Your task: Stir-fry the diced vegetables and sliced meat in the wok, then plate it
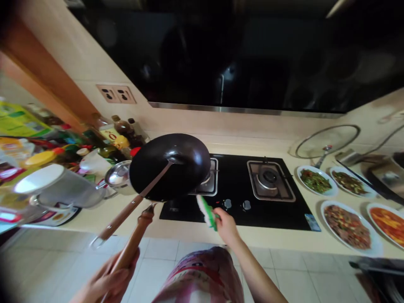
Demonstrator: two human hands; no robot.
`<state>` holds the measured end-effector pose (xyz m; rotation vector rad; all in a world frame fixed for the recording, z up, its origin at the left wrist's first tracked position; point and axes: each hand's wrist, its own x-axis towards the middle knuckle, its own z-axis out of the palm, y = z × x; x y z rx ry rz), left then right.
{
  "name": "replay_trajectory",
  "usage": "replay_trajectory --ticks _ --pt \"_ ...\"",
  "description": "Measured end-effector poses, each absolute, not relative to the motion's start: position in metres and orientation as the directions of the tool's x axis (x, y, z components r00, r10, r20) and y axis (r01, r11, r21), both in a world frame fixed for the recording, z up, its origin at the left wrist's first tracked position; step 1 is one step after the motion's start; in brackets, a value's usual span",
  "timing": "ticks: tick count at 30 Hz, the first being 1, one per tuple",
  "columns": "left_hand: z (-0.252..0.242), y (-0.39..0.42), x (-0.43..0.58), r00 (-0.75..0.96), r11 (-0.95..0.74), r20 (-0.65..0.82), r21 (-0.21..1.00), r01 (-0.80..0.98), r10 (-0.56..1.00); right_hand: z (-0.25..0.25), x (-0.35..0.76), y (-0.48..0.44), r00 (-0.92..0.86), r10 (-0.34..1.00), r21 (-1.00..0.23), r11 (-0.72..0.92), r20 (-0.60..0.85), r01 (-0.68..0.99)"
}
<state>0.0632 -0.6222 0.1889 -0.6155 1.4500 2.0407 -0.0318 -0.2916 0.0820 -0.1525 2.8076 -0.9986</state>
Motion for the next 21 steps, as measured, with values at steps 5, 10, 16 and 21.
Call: replay_trajectory --ticks 5,10,16,21 --pt "0.166 -0.59 0.003 -0.751 -0.17 -0.529 0.762 -0.626 0.396 0.057 0.043 -0.187 -0.943 0.304 -0.613 0.722 -0.135 0.32" --pt "0.14 -0.572 -0.02 -0.734 -0.18 -0.507 0.754 -0.632 0.452 0.028 0.041 -0.202 -0.898 0.403 -0.409 0.799 -0.178 0.44" --pt "0.13 -0.569 -0.022 -0.74 -0.202 -0.512 0.746 -0.635 0.436 0.034 0.009 -0.298 -0.966 0.161 -0.457 0.857 -0.203 0.239" --pt "0.129 -0.57 -0.025 -0.724 -0.201 -0.55 0.721 -0.663 0.417 0.078 -0.031 -0.291 -0.979 0.013 -0.504 0.856 -0.203 0.116"
